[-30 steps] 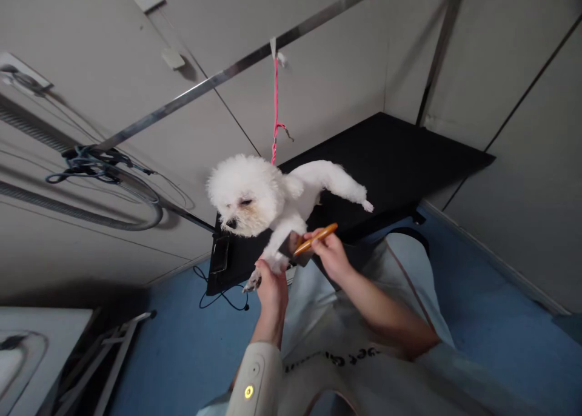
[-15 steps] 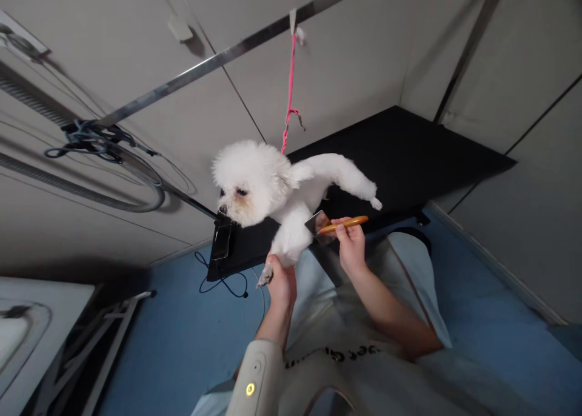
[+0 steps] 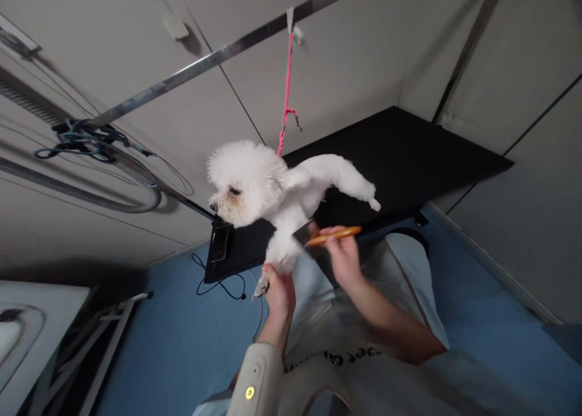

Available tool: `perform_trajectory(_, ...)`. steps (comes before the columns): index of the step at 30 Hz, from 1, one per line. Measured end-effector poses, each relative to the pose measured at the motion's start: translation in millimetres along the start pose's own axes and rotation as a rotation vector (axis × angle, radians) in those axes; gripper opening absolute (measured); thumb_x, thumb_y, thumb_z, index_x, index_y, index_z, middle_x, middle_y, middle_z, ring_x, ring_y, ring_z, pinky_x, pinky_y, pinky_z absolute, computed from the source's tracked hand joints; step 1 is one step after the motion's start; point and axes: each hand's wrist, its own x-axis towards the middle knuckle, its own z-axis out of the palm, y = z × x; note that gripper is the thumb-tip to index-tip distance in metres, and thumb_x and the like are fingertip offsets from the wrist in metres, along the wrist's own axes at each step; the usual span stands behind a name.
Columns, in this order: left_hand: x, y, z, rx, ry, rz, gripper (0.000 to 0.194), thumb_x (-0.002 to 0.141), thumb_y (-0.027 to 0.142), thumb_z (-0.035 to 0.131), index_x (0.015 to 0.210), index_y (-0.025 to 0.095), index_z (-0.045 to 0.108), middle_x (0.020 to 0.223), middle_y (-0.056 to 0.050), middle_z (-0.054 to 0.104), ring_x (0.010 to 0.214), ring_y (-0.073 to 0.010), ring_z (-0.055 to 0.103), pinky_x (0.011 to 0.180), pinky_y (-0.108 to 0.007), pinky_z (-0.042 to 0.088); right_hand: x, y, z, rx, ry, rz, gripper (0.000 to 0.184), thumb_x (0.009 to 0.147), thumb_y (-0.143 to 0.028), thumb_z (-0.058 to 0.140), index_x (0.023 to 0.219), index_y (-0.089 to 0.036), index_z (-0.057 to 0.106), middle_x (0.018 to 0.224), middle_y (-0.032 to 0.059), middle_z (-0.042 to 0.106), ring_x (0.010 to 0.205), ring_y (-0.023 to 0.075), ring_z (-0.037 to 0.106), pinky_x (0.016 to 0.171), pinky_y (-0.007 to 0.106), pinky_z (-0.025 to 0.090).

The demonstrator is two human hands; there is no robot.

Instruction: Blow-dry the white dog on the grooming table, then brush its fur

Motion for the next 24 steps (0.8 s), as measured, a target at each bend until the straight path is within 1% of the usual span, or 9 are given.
perform_trajectory(2, 0, 1, -0.5, -0.01, 0.033, 0.001, 0.038, 0.104, 0.037, 0.033, 0.102, 0.016, 0.064, 0.093, -0.008, 0.073, 0.094, -0.0168, 0.07, 0.092, -0.032, 0.055, -5, 2, 6, -0.02, -0.179, 0.096, 0.033, 0.076, -0.049, 0.077, 0.089, -0.023, 0.061, 0.092, 0.0042, 0.072, 0.085, 0.0203, 0.069, 0.081, 0.036, 0.059)
perform_trajectory(3, 1, 2, -1.1, -0.028, 0.052, 0.0, 0.039, 0.104, 0.039, 0.033, 0.1, 0.016, 0.065, 0.092, -0.008, 0.073, 0.092, -0.0171, 0.071, 0.089, -0.032, 0.056, -3, 3, 7, -0.005, -0.18, 0.126, 0.035, 0.076, -0.051, 0.077, 0.089, -0.023, 0.061, 0.09, 0.0038, 0.072, 0.081, 0.02, 0.069, 0.078, 0.036, 0.059)
perform_trajectory(6, 4, 9, -3.7, -0.1, 0.093, -0.012, 0.04, 0.104, 0.044, 0.037, 0.102, 0.018, 0.067, 0.095, -0.006, 0.074, 0.092, -0.0153, 0.071, 0.084, -0.028, 0.057, 15, 1, 5, 0.054, 0.034, 0.063, 0.04, 0.073, -0.054, 0.079, 0.087, -0.022, 0.06, 0.089, 0.002, 0.071, 0.077, 0.0188, 0.069, 0.076, 0.036, 0.059)
perform_trajectory(8, 8, 14, -5.5, -0.138, 0.101, -0.016, 0.045, 0.104, 0.047, 0.035, 0.106, 0.017, 0.068, 0.099, -0.007, 0.075, 0.095, -0.0151, 0.072, 0.084, -0.026, 0.056, 24, 0, 3, 0.067, 0.074, 0.007, 0.039, 0.072, -0.054, 0.08, 0.087, -0.023, 0.06, 0.092, 0.0021, 0.071, 0.079, 0.0192, 0.069, 0.077, 0.036, 0.059)
perform_trajectory(12, 17, 23, -8.0, -0.216, 0.077, -0.045, 0.057, 0.106, 0.048, 0.023, 0.117, 0.016, 0.069, 0.112, -0.01, 0.074, 0.105, -0.0162, 0.071, 0.088, -0.025, 0.055, 33, 5, 6, 0.006, -0.279, 0.106, 0.037, 0.073, -0.051, 0.081, 0.087, -0.023, 0.062, 0.087, 0.0035, 0.073, 0.082, 0.0209, 0.07, 0.078, 0.036, 0.059)
perform_trajectory(13, 18, 24, -8.6, -0.23, 0.078, -0.047, 0.059, 0.106, 0.048, 0.021, 0.119, 0.016, 0.069, 0.114, -0.01, 0.074, 0.107, -0.0161, 0.07, 0.091, -0.025, 0.054, 38, 7, 8, 0.013, -0.282, 0.121, 0.038, 0.072, -0.052, 0.081, 0.086, -0.023, 0.061, 0.086, 0.0031, 0.073, 0.081, 0.0204, 0.07, 0.077, 0.036, 0.059)
perform_trajectory(17, 20, 26, -12.4, -0.258, 0.102, -0.055, 0.057, 0.106, 0.047, 0.022, 0.122, 0.019, 0.069, 0.116, -0.009, 0.074, 0.114, -0.0164, 0.068, 0.099, -0.026, 0.051, 62, 14, 12, 0.129, -0.028, 0.019, 0.045, 0.069, -0.056, 0.082, 0.086, -0.024, 0.055, 0.091, 0.0011, 0.072, 0.081, 0.0188, 0.069, 0.075, 0.035, 0.059)
perform_trajectory(21, 25, 25, -20.2, -0.228, 0.12, -0.065, 0.053, 0.106, 0.043, 0.024, 0.121, 0.019, 0.069, 0.106, -0.005, 0.077, 0.106, -0.0145, 0.071, 0.093, -0.024, 0.053, 69, 23, 14, 0.16, -0.229, 0.158, 0.043, 0.069, -0.053, 0.083, 0.087, -0.024, 0.057, 0.086, 0.0015, 0.071, 0.08, 0.0193, 0.069, 0.072, 0.035, 0.06)
perform_trajectory(24, 29, 24, -27.9, -0.191, 0.082, -0.033, 0.05, 0.106, 0.039, 0.026, 0.114, 0.021, 0.071, 0.095, -0.002, 0.078, 0.091, -0.0125, 0.073, 0.084, -0.02, 0.056, 75, 24, 13, 0.193, -0.059, 0.123, 0.045, 0.068, -0.054, 0.082, 0.086, -0.024, 0.054, 0.088, 0.0004, 0.071, 0.082, 0.019, 0.069, 0.076, 0.035, 0.059)
